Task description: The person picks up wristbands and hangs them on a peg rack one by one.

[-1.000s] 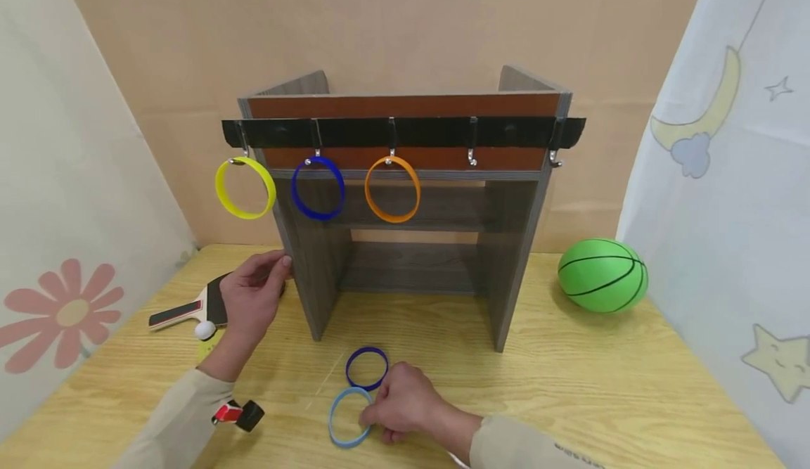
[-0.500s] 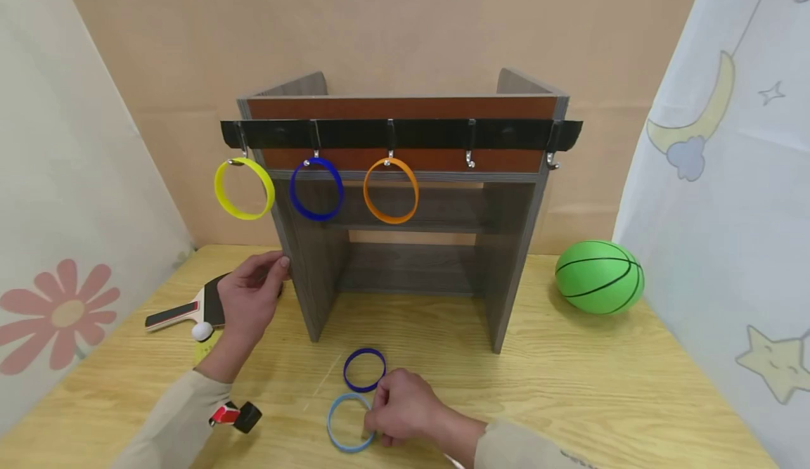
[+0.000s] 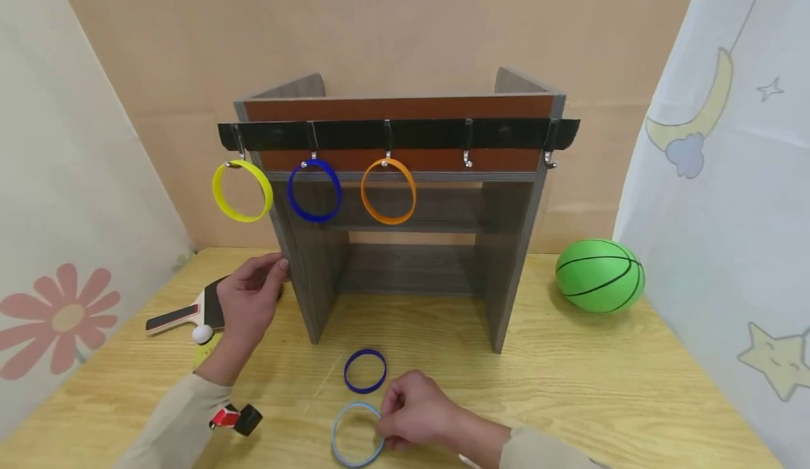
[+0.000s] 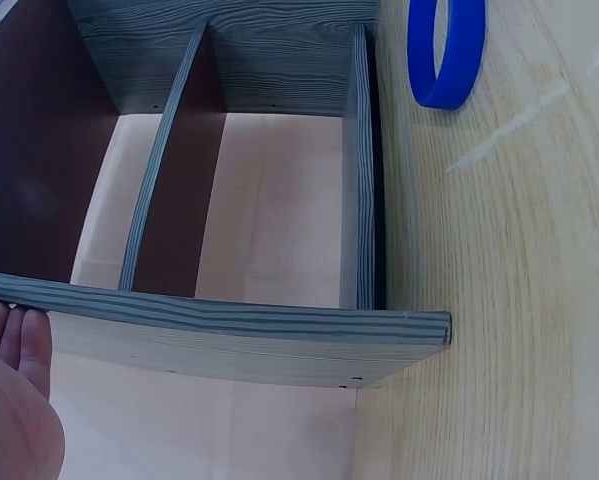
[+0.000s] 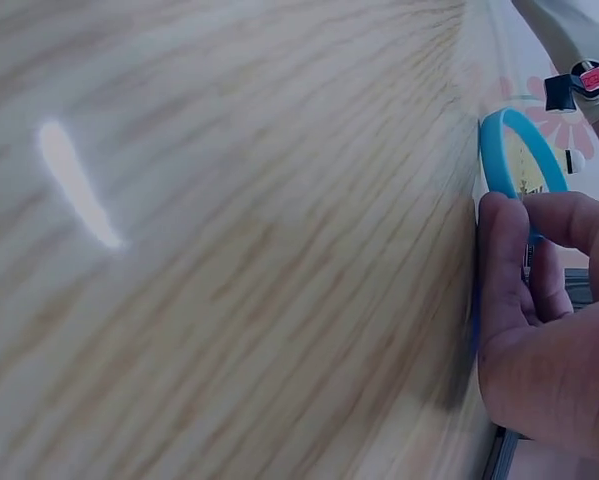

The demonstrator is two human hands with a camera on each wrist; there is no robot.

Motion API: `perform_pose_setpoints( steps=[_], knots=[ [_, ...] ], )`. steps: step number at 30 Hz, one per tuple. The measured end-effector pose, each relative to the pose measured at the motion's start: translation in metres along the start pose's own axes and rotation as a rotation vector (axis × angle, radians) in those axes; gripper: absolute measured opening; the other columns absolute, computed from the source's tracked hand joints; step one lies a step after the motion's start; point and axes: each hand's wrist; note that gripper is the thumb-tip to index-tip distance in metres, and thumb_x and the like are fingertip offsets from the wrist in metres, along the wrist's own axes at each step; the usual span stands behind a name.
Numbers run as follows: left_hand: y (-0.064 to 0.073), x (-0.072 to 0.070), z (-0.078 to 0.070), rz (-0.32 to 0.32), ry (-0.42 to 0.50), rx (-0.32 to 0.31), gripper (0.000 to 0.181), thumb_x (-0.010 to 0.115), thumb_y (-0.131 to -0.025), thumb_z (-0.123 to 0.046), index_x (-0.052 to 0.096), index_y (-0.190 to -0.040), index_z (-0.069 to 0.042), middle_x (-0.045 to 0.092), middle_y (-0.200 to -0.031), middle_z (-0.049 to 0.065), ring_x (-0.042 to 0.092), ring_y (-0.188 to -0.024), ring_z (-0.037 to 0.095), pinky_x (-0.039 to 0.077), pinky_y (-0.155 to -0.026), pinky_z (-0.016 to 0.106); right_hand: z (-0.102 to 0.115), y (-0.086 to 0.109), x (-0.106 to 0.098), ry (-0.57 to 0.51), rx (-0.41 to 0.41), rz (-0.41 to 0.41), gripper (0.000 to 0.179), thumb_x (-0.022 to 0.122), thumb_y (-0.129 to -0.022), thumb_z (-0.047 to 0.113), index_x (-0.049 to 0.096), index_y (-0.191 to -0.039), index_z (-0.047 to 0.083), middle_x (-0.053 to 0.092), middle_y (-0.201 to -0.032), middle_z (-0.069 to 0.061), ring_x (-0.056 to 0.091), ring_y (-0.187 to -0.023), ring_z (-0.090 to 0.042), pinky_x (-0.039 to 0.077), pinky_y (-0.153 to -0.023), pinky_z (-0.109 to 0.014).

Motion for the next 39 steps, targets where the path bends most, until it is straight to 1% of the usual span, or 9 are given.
perform_pose_setpoints(
  steps=[7,13,17,22,26,30,33,36,39],
  knots=[
    [0.001,-0.001,0.001,0.003,-0.003,0.018,0.012,0.059,-0.080,0.023,0.063,-0.091,0.018,0.062,-0.078,0.029,0.062,-0.068,0.013,0.055,-0.063,0.020,-0.004,0.006,-0.008,-0.057,-0.012,0.033,0.013,0.073,-0.073,-0.001,0.059,-0.072,0.000,0.062,-0.064,-0.009,0.064,-0.058,-0.020,0.056,-0.052,-0.030],
    [-0.001,0.000,0.004,0.006,0.007,0.030,0.012,0.059,-0.080,0.023,0.063,-0.090,0.018,0.062,-0.079,0.030,0.063,-0.066,0.017,0.055,-0.062,0.020,-0.005,0.015,-0.021,-0.136,-0.045,0.075,0.018,0.073,-0.075,0.000,0.058,-0.075,-0.007,0.063,-0.068,-0.011,0.064,-0.062,-0.021,0.056,-0.057,-0.030],
    [-0.001,0.000,0.004,0.004,0.013,0.029,0.013,0.059,-0.079,0.025,0.062,-0.090,0.018,0.061,-0.079,0.030,0.063,-0.066,0.018,0.055,-0.062,0.020,-0.004,0.021,-0.032,-0.169,-0.050,0.069,0.020,0.072,-0.078,0.000,0.056,-0.078,-0.012,0.063,-0.075,-0.013,0.064,-0.068,-0.024,0.057,-0.061,-0.035],
    [-0.001,0.001,0.003,0.003,0.016,0.021,0.012,0.059,-0.080,0.024,0.062,-0.091,0.019,0.061,-0.079,0.031,0.063,-0.066,0.018,0.055,-0.063,0.020,-0.002,0.029,-0.047,-0.199,-0.083,0.057,0.024,0.069,-0.080,-0.001,0.051,-0.082,-0.017,0.063,-0.080,-0.013,0.065,-0.073,-0.026,0.057,-0.066,-0.038],
    [0.000,0.001,0.003,-0.001,0.018,0.016,0.012,0.058,-0.079,0.025,0.062,-0.090,0.019,0.061,-0.079,0.031,0.063,-0.066,0.018,0.055,-0.063,0.020,0.005,0.036,-0.059,-0.181,-0.103,0.051,0.024,0.069,-0.081,0.001,0.052,-0.083,-0.015,0.064,-0.082,-0.014,0.065,-0.075,-0.026,0.057,-0.068,-0.040],
    [0.002,-0.001,0.015,-0.005,0.031,0.020,0.014,0.059,-0.079,0.025,0.063,-0.091,0.018,0.061,-0.079,0.031,0.063,-0.065,0.018,0.055,-0.062,0.020,0.014,0.043,-0.073,-0.193,-0.147,0.067,0.020,0.068,-0.083,0.001,0.053,-0.084,-0.012,0.065,-0.084,-0.014,0.066,-0.077,-0.026,0.057,-0.069,-0.042],
    [0.004,-0.002,0.027,-0.009,0.036,0.019,0.016,0.060,-0.080,0.023,0.065,-0.092,0.015,0.063,-0.080,0.027,0.063,-0.066,0.018,0.055,-0.062,0.020,0.018,0.047,-0.082,-0.202,-0.191,0.062,0.012,0.067,-0.084,-0.001,0.056,-0.083,-0.005,0.065,-0.084,-0.011,0.066,-0.077,-0.023,0.056,-0.071,-0.042],
    [0.005,-0.003,0.031,-0.014,0.039,0.014,0.014,0.061,-0.081,0.020,0.066,-0.093,0.013,0.065,-0.081,0.023,0.064,-0.066,0.017,0.055,-0.062,0.021,0.020,0.050,-0.088,-0.205,-0.232,0.050,0.009,0.065,-0.085,-0.002,0.058,-0.082,0.003,0.065,-0.084,-0.008,0.064,-0.075,-0.018,0.056,-0.071,-0.040],
    [0.005,-0.003,0.032,-0.018,0.043,0.015,0.012,0.062,-0.083,0.016,0.066,-0.094,0.012,0.065,-0.081,0.021,0.064,-0.067,0.017,0.055,-0.063,0.021,0.023,0.051,-0.094,-0.215,-0.279,0.028,0.011,0.063,-0.086,-0.004,0.060,-0.083,0.007,0.065,-0.084,-0.007,0.065,-0.076,-0.016,0.056,-0.072,-0.039]
  ],
)
Point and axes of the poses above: each hand's wrist, its own y-axis away from the middle knuckle, its own x-axis out of the palm, z = x × y
